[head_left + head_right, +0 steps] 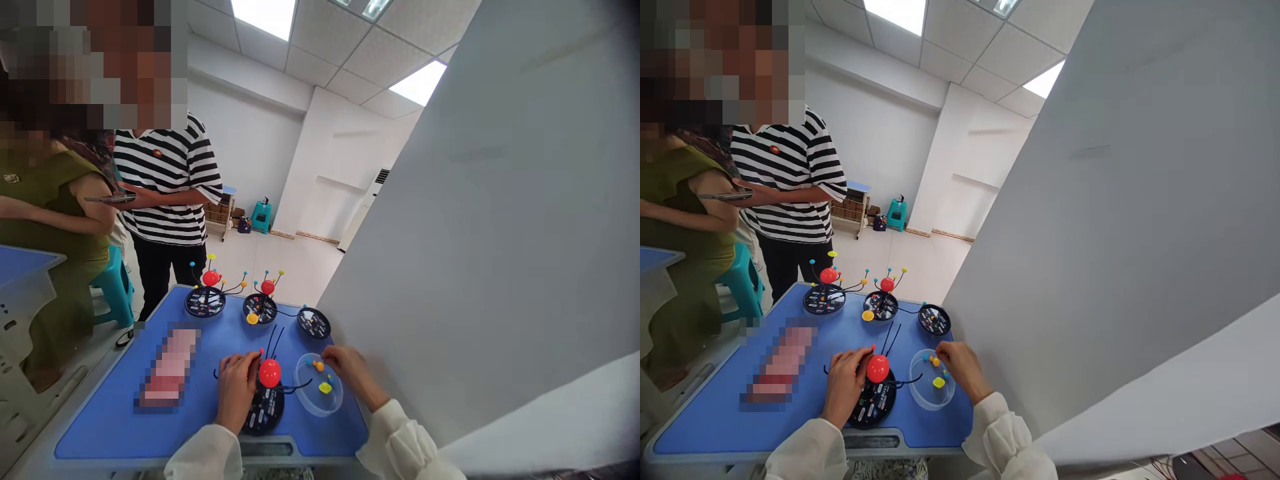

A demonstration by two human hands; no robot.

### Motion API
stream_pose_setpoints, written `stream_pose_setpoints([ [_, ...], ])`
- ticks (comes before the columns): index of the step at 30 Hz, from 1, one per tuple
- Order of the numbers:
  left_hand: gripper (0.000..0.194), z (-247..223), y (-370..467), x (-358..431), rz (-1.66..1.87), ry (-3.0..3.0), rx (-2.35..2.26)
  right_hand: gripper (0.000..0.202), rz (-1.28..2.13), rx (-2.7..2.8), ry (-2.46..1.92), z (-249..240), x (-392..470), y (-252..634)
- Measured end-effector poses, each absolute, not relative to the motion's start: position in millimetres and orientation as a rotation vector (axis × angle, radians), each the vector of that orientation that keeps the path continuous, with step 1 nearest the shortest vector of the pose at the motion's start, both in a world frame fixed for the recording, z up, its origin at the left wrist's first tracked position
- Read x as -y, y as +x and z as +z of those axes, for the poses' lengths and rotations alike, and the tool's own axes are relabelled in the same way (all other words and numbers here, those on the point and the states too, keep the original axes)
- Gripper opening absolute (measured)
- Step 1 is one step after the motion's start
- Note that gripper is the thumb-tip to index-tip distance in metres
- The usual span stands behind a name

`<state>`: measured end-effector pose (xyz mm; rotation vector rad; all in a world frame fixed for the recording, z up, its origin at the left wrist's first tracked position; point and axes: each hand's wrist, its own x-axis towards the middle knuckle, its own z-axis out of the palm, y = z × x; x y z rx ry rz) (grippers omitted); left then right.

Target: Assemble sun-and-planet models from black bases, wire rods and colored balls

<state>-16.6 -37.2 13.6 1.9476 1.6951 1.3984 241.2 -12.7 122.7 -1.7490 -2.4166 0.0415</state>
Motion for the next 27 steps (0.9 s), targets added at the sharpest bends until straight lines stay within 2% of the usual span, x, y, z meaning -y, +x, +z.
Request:
stream_pose_setpoints([
  [6,0.027,12,-19,43,1.424,1.956,-1.692,0.023,-0.105,2.504,-1.820,86,20,231],
  [15,0.029,6,-20,42,1.541,1.950,-1.650,0.022,-0.219,2.480,-1.870,69,9,224],
  [20,0.033,2,-18,41,1.548,1.829,-1.492,0.027,-0.097,2.363,-1.863,69,10,227],
  [27,0.031,8,-16,44,1.570,1.663,-1.478,0.024,0.294,2.126,-1.674,84,17,243],
])
